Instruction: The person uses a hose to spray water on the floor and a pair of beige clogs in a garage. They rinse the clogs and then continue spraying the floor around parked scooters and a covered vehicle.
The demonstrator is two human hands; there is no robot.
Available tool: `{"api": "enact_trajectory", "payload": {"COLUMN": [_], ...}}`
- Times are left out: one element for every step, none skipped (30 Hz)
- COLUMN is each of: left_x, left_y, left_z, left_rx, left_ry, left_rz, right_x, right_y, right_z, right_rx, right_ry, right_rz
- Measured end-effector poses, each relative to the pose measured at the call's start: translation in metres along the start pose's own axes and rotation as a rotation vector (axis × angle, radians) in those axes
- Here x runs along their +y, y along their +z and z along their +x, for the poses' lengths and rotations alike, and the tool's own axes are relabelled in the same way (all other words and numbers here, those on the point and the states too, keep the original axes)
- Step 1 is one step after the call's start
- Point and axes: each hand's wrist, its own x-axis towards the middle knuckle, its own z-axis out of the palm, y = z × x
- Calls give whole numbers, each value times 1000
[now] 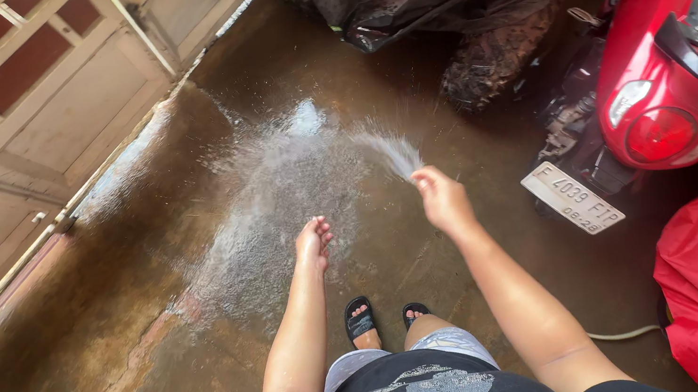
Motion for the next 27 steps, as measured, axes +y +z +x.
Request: {"api": "enact_trajectory", "payload": {"left_x": [-2,-4,-6,-7,-7,-6,-4,-1,-3,-2,0,3,7,10,14,19,23,27,33,39,47,55,62,71,80,91,105], "left_y": [-9,-19,-28,-37,-45,-50,-53,-56,-58,-59,-58,-57,-55,-52,-49,-47,-42,-38,-34,-31,-27,-21,-15,-8,-2,5,12], "left_z": [-4,-9,-13,-18,-22,-23,-23,-21,-21,-18,-14,-10,-6,-2,3,8,14,20,27,35,43,53,62,73,83,94,106], "left_rx": [9,18,25,32,38,43,49,54,61,53,45,37,31,24,18,11,3,-4,1,7,12,16,24,32,31,30,27], "left_ry": [-21,-42,-63,-70,-76,-81,-74,-66,-64,-62,-60,-59,-56,-54,-51,-50,-51,-53,-59,-65,-68,-71,-74,-77,-79,-81,-81], "left_rz": [-31,-62,-92,-131,-170,-209,-227,-245,-262,-273,-288,-303,-311,-319,-325,-330,-333,-337,-343,-349,-356,-352,-349,-346,-348,-351,-354], "right_x": [-2,-3,-5,-7,-9,-11,-12,-14,-14,-13,-14,-14,-14,-13,-13,-11,-8,-4,0,2,5,7,11,16,19,22,23], "right_y": [-4,-8,-9,-8,-6,-3,3,11,18,25,32,37,41,45,49,51,50,49,48,49,50,51,52,53,56,60,65], "right_z": [5,10,14,15,15,14,14,14,12,11,11,13,17,22,28,36,47,57,67,77,90,104,119,136,154,173,195], "right_rx": [0,1,3,-39,-81,-122,-152,-181,-212,-228,-246,-264,-253,-243,-231,-216,-198,-181,-169,-157,-145,-150,-159,-168,-168,-168,-167], "right_ry": [42,84,126,181,234,288,288,287,292,296,299,303,312,322,334,320,310,299,288,276,261,263,265,268,269,270,270], "right_rz": [-24,-49,-74,-32,10,51,48,44,38,32,24,15,44,73,104,111,117,122,130,138,146,147,149,152,154,157,160]}}
